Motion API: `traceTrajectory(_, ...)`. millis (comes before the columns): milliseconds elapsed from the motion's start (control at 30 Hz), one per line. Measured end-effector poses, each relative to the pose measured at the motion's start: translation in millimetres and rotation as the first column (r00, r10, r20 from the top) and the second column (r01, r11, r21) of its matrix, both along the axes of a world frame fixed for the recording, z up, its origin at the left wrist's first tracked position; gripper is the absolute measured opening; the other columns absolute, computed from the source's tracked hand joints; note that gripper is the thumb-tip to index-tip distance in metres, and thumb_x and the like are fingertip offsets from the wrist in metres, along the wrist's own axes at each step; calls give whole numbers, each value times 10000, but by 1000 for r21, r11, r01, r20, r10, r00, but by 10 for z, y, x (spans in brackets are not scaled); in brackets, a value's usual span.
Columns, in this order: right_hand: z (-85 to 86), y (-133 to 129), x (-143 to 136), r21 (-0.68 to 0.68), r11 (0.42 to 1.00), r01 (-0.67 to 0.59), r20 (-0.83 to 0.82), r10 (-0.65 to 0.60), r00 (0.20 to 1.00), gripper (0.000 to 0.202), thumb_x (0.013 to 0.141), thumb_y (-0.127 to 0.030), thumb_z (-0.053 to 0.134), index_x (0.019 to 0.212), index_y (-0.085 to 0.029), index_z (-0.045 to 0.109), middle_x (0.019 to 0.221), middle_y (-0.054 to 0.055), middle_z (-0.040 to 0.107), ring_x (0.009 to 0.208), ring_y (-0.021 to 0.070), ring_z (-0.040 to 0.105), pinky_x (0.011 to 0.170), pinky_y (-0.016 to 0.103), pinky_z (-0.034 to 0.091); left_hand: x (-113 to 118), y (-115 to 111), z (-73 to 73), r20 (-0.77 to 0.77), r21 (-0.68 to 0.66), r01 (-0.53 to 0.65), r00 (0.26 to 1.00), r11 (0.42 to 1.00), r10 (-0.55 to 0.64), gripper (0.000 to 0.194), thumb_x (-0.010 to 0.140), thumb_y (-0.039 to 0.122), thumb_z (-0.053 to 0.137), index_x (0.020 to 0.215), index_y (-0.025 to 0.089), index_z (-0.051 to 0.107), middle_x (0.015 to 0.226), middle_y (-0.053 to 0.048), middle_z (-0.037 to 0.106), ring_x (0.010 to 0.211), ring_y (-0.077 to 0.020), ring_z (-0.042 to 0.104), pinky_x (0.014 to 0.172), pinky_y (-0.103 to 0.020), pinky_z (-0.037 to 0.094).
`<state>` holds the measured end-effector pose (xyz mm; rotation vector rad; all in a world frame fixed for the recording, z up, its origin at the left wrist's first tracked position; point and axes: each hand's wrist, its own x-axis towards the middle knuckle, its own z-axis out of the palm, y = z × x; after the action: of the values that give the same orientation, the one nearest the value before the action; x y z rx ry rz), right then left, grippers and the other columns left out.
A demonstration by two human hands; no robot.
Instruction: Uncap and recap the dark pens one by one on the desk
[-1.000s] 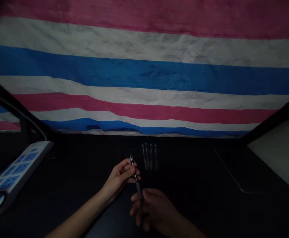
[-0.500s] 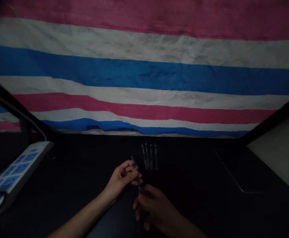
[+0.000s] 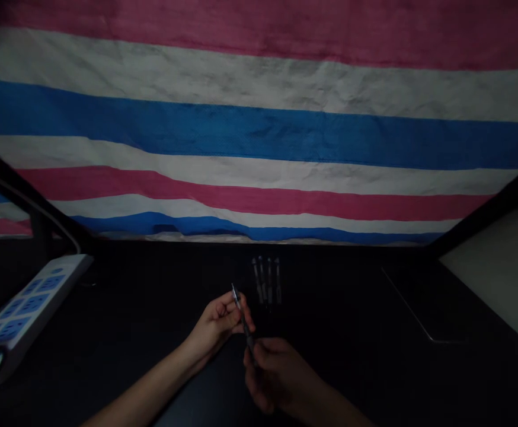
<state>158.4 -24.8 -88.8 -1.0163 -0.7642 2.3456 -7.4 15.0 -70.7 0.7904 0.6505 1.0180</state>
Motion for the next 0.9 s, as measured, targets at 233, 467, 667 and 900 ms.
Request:
traceTrajectory(233, 115, 132, 75, 464, 882, 86, 156, -177, 972, 490, 816, -587, 545, 1028, -147, 590, 917, 105, 622, 698, 174, 618, 438, 228, 474, -51, 54, 56, -170, 52, -108, 979, 993, 115, 424, 747, 310, 738, 1101, 134, 581, 768, -53, 691, 651, -149, 662, 630, -249, 499)
traceTrajectory(467, 188, 194, 120, 660, 751, 8, 344, -311, 886, 273, 882, -412, 497, 936, -170, 610, 784, 40, 615, 632, 131, 557, 446, 200, 425, -91, 86, 97, -261, 94, -75, 960, 993, 97, 632, 743, 347, 726, 1279, 191, 428, 747, -26, 685, 618, -154, 663, 589, -252, 509)
traceTrajectory(667, 205, 179, 92, 660, 750, -43, 398, -301, 867, 209, 874, -341, 485, 906, -170, 600, 732, 16, 607, 600, 117, 545, 455, 198, 415, -76, 92, 82, -278, 97, -100, 953, 990, 123, 577, 740, 345, 727, 1218, 180, 450, 754, -32, 692, 621, -158, 669, 592, -258, 518)
traceTrajectory(900, 215, 171, 91, 662, 746, -64, 415, -294, 861, 184, 858, -311, 487, 899, -175, 603, 712, 9, 598, 591, 120, 543, 452, 200, 412, -81, 94, 96, -284, 121, -134, 945, 984, 164, 535, 753, 322, 719, 1204, 175, 470, 756, -35, 691, 620, -154, 669, 574, -238, 503)
